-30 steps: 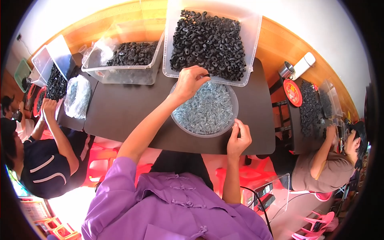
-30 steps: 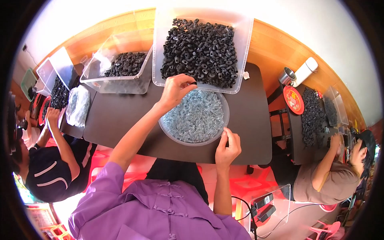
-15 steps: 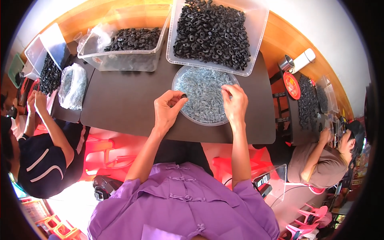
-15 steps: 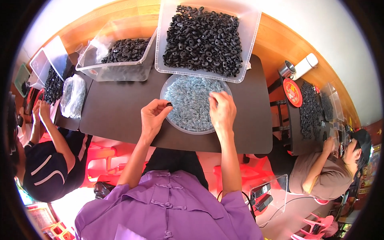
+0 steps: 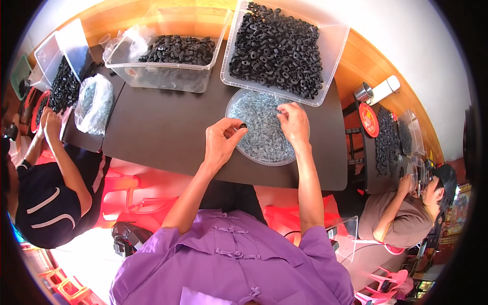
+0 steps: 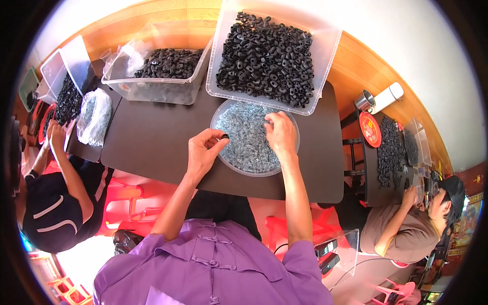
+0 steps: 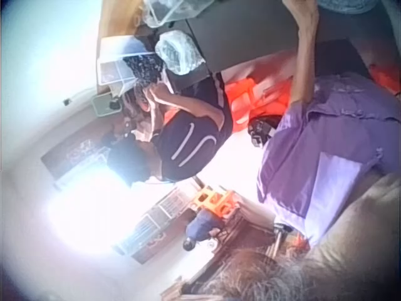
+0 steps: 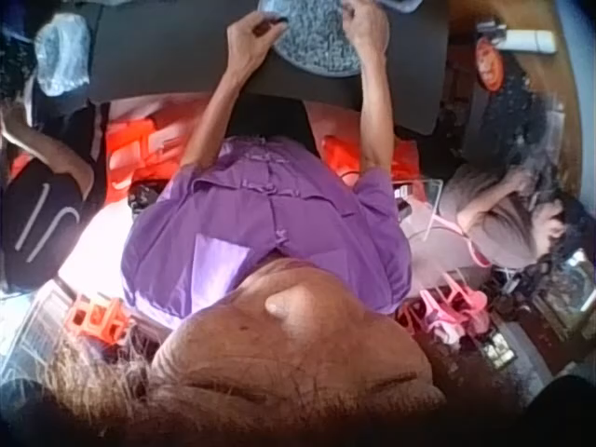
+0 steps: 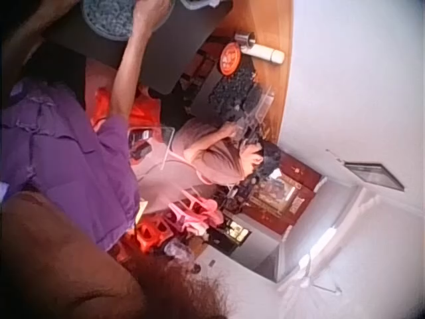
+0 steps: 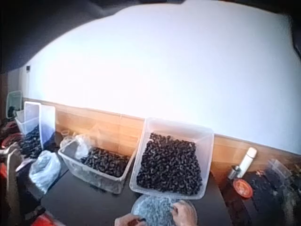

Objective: The person assembles small black plastic components by hand, attaching silver rings to them.

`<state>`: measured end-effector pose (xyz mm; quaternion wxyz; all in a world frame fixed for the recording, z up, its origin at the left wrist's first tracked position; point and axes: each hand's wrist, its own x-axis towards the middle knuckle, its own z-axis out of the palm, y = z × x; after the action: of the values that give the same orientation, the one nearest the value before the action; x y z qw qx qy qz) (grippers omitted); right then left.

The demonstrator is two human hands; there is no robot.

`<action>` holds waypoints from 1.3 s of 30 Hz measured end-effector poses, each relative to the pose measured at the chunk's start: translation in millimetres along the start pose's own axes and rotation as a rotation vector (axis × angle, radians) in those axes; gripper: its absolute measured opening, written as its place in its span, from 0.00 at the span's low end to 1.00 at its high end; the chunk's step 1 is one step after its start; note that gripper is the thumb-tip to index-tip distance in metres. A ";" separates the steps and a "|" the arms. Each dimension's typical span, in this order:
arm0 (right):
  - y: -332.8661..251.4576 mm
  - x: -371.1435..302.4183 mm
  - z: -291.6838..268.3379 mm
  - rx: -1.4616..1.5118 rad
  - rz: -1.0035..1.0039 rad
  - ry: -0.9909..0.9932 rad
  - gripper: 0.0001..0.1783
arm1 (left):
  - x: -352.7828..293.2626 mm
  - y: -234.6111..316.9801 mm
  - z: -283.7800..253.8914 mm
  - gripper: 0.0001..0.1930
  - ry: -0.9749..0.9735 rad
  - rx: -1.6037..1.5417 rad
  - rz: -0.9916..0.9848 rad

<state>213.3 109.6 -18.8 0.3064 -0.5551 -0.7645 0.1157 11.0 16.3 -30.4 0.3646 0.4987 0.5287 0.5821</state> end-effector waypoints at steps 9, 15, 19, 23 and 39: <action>6.1 3.6 0.7 0.106 0.044 -0.117 0.03 | 0.1 -1.7 0.6 0.07 -0.001 0.021 -0.003; -43.9 -25.8 -16.9 0.188 -0.171 -0.219 0.19 | 1.2 -6.9 -0.8 0.07 0.002 0.015 -0.034; -41.6 -28.0 -12.7 0.274 -0.016 -0.304 0.13 | 0.9 -6.3 0.4 0.07 0.008 -0.003 -0.042; -10.6 -20.2 -11.8 0.248 -0.028 -0.121 0.06 | 0.2 -2.1 1.8 0.07 0.020 -0.009 -0.021; -25.7 -22.2 -0.9 0.286 0.000 -0.075 0.03 | -0.5 -1.4 0.3 0.08 0.014 -0.013 -0.035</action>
<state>198.2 79.9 -12.3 0.3535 -0.5012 -0.7512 0.2440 11.3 16.2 -31.9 0.3741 0.4831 0.5360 0.5825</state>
